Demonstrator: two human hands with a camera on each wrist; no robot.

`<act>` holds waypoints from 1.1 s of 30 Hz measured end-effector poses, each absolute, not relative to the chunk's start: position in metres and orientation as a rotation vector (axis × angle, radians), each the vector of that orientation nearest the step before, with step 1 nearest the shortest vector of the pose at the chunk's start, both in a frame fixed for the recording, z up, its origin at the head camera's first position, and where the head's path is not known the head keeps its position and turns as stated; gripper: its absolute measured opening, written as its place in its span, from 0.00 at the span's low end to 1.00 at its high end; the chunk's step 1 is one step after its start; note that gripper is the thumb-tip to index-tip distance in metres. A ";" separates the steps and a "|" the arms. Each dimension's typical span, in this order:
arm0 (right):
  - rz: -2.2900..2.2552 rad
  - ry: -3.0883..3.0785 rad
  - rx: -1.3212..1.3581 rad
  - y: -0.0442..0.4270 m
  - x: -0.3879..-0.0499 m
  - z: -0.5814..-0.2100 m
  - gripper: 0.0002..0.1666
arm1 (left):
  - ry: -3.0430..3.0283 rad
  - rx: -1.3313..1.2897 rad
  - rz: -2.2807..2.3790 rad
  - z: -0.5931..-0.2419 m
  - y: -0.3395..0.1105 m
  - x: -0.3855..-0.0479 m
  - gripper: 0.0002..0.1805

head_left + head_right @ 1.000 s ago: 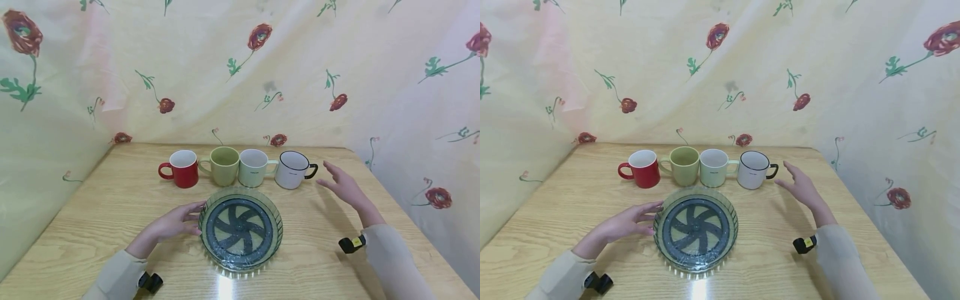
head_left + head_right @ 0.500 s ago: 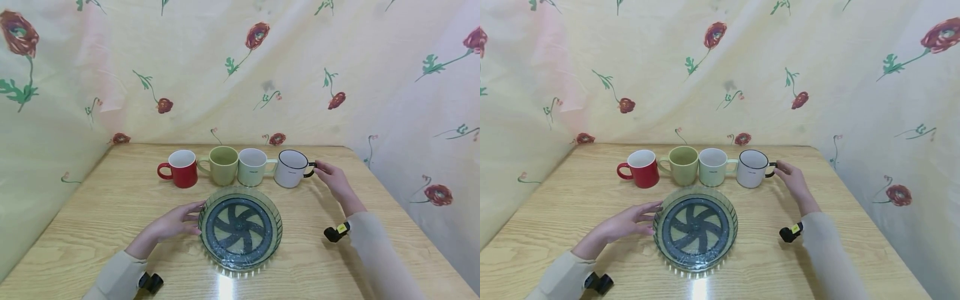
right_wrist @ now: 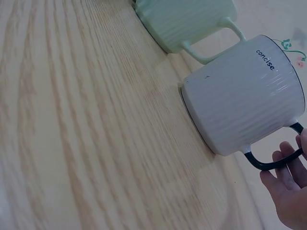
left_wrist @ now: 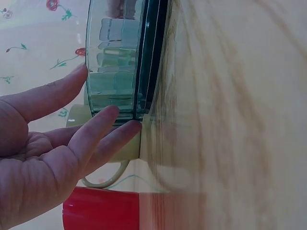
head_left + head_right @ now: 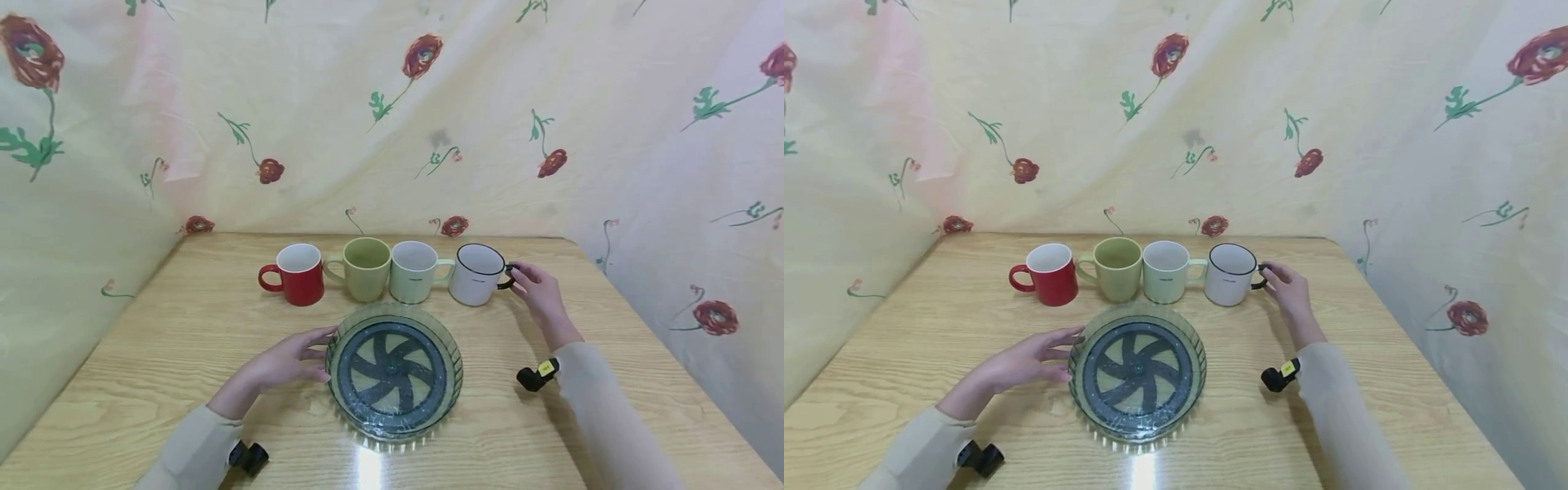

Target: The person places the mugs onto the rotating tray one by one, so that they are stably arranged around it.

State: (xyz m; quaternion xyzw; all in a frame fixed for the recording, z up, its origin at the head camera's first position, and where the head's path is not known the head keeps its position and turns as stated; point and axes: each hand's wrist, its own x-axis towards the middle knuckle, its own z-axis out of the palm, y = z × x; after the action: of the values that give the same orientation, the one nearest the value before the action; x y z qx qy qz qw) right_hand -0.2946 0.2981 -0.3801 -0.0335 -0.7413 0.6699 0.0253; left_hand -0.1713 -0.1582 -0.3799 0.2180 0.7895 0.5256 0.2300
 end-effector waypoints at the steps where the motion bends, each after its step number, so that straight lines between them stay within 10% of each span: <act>1: 2.094 -2.264 -0.103 0.299 -0.295 -0.381 0.28 | 2.171 0.599 1.447 -0.379 -0.157 -0.171 0.44; 33: 2.148 -1.959 -0.031 0.293 -0.267 -0.351 0.05 | 2.212 0.598 1.419 -0.380 -0.158 -0.173 0.44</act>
State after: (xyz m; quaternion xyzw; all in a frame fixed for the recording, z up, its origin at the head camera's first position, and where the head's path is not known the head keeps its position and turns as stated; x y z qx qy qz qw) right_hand -0.2670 0.2933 -0.3509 -0.0107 -0.6692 0.7338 0.1169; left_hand -0.1726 -0.1578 -0.3801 0.2164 0.8004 0.5133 0.2215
